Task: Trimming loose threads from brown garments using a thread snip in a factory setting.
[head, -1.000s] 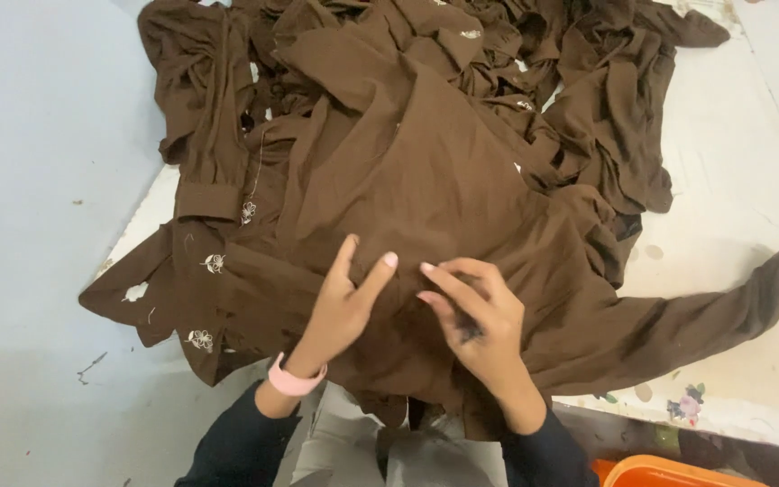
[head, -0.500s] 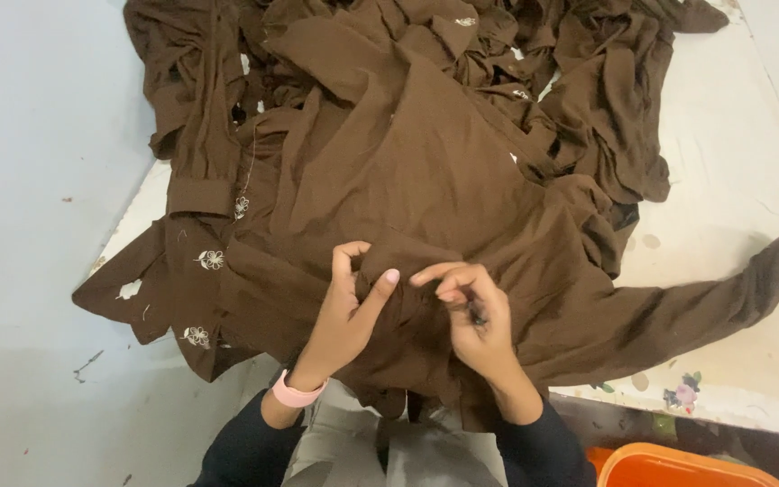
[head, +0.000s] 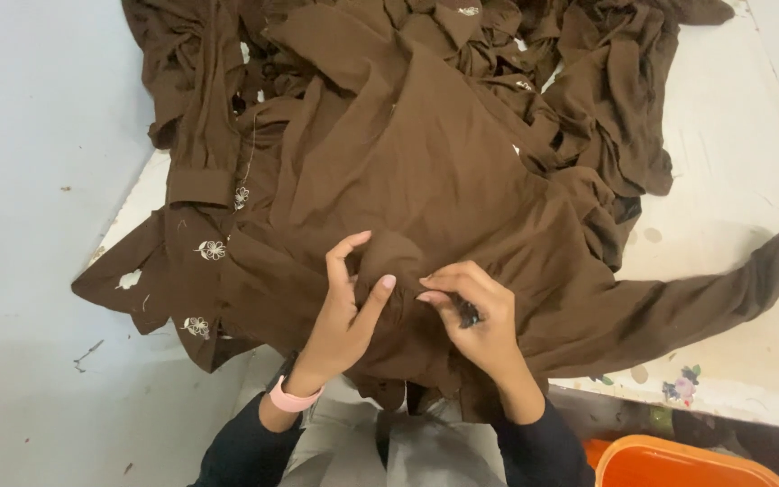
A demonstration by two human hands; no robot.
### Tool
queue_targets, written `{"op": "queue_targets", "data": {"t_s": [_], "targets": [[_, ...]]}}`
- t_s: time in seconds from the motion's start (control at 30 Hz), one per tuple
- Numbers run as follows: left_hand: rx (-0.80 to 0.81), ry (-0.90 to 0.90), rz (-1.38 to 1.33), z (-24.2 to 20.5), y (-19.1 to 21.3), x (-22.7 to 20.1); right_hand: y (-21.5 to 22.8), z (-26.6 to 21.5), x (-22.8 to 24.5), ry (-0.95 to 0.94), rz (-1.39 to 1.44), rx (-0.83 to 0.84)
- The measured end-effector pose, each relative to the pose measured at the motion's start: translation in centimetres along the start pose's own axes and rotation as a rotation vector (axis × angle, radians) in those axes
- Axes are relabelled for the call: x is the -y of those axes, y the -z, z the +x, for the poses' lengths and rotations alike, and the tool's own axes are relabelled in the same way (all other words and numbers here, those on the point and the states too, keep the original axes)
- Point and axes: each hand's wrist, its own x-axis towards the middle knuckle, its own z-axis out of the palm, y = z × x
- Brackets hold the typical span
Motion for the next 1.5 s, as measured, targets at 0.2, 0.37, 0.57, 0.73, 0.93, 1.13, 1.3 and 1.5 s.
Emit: {"op": "queue_targets", "data": {"t_s": [0.2, 0.37, 0.57, 0.73, 0.93, 1.13, 1.3, 1.5], "targets": [[-0.002, -0.323, 0.558, 0.1, 1.1, 3.5, 0.0, 0.1, 0.5, -0.087, 0.046, 0.04], [0.086, -0.792, 0.882, 0.4, 0.8, 0.9, 0.1, -0.5, 0.3, 0.055, -0.148, 0.092], [0.425, -0.312, 0.707, 0.6, 1.3, 1.1, 0.8, 0.2, 1.2, 0.035, -0.134, 0.245], [0.415, -0.248, 0.579, 0.6, 1.1, 0.7, 1.3, 0.0, 0.4, 0.061, -0.223, 0.293], [0.457, -0.163, 0.453, 0.7, 1.1, -0.1, 1.3, 0.2, -1.2, -0.027, -0.023, 0.39], [0.432, -0.115, 0.384, 0.4, 1.0, 0.6, 0.8, -0.5, -3.1, 0.105, -0.252, 0.274], [0.42, -0.039, 0.322, 0.6, 0.2, 0.8, 0.2, -0.5, -3.1, 0.369, -0.735, 0.114], [0.233, -0.114, 0.353, 0.4, -0.5, 1.1, 0.3, -0.4, -0.3, 0.193, -0.753, -0.03]]}}
